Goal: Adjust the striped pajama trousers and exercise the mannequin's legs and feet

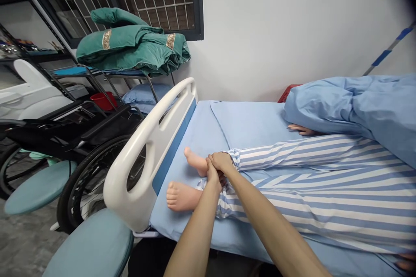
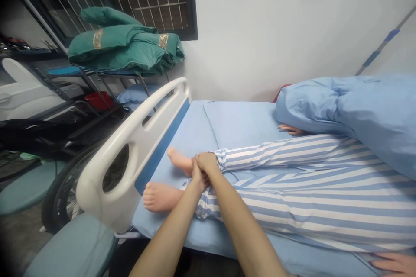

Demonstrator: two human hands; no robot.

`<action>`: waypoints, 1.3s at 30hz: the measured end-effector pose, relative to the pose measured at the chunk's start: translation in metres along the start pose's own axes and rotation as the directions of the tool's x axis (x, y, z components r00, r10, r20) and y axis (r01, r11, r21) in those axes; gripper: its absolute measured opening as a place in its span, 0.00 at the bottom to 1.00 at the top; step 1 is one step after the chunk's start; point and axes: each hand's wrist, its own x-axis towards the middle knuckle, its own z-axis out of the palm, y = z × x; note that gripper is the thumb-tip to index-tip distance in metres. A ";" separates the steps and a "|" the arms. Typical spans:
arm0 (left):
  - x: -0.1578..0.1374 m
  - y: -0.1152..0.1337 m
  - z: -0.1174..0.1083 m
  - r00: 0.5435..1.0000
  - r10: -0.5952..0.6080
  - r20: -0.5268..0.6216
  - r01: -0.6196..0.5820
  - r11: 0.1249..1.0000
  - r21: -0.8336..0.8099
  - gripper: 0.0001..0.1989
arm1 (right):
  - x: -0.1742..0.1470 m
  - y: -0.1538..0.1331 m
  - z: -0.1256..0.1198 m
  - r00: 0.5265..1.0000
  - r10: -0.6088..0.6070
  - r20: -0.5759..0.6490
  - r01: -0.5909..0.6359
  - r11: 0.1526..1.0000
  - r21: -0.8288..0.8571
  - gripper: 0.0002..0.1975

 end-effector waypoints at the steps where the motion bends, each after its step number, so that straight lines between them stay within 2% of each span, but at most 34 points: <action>1: 0.000 0.001 0.000 0.999 0.033 -0.023 -0.033 0.999 -0.011 0.29 | 0.000 0.000 0.000 1.000 -0.003 -0.018 0.003 1.000 0.001 0.23; 3: -0.003 0.002 0.003 0.993 0.079 -0.089 -0.080 0.997 -0.002 0.28 | -0.005 0.000 -0.001 0.998 -0.017 -0.060 0.016 1.000 -0.004 0.21; 6: -0.012 0.005 0.015 0.988 0.070 -0.138 -0.068 0.997 0.022 0.27 | -0.021 0.002 -0.003 0.988 -0.037 -0.150 0.040 0.999 0.017 0.18; 9: -0.026 0.011 0.034 0.997 -0.013 -0.079 0.021 0.995 0.096 0.25 | -0.046 0.002 -0.004 0.943 -0.127 -0.307 0.179 0.972 0.149 0.15; 12: -0.050 0.023 0.044 0.991 -0.132 0.017 0.121 0.949 0.291 0.18 | -0.076 -0.008 -0.007 0.872 -0.219 -0.437 0.377 0.870 0.316 0.14; 15: -0.079 0.038 0.029 0.986 -0.152 0.064 0.112 0.904 0.413 0.05 | -0.103 -0.032 -0.009 0.857 -0.218 -0.466 0.438 0.784 0.439 0.14; 17: -0.095 0.044 0.006 0.994 -0.104 0.015 0.081 0.855 0.513 0.10 | -0.115 -0.051 -0.006 0.867 -0.220 -0.448 0.438 0.766 0.471 0.15; 19: -0.106 0.045 -0.019 0.996 -0.071 -0.054 0.089 0.831 0.548 0.08 | -0.123 -0.068 0.002 0.888 -0.234 -0.395 0.414 0.781 0.467 0.16; 21: -0.112 0.039 -0.035 0.992 -0.073 -0.104 0.116 0.856 0.503 0.07 | -0.128 -0.078 0.013 0.915 -0.216 -0.342 0.356 0.829 0.432 0.18; 24: -0.120 0.023 -0.037 0.987 -0.076 -0.144 0.128 0.909 0.397 0.10 | -0.136 -0.077 0.025 0.939 -0.122 -0.322 0.234 0.912 0.336 0.23; 26: -0.124 0.011 -0.029 0.977 -0.174 -0.126 0.205 0.929 0.308 0.08 | -0.141 -0.070 0.028 0.950 -0.062 -0.305 0.147 0.954 0.262 0.27; 29: -0.125 -0.002 -0.018 0.912 -0.406 -0.058 0.410 0.897 0.169 0.05 | -0.146 -0.057 0.028 0.967 -0.017 -0.256 0.062 0.984 0.169 0.29; 31: -0.122 -0.006 -0.013 0.880 -0.474 -0.017 0.473 0.875 0.100 0.06 | -0.148 -0.052 0.027 0.971 -0.026 -0.238 0.057 0.991 0.124 0.29; 33: -0.119 -0.006 -0.010 0.868 -0.497 0.006 0.497 0.867 0.033 0.04 | -0.149 -0.052 0.026 0.971 -0.040 -0.236 0.062 0.994 0.086 0.29; 36: -0.113 0.002 -0.004 0.838 -0.545 0.016 0.545 0.837 -0.055 0.07 | -0.148 -0.054 0.023 0.969 -0.054 -0.243 0.068 0.997 0.048 0.27; 39: -0.106 0.009 0.001 0.813 -0.583 -0.007 0.580 0.811 -0.079 0.08 | -0.141 -0.056 0.020 0.980 -0.081 -0.183 0.091 0.995 0.045 0.26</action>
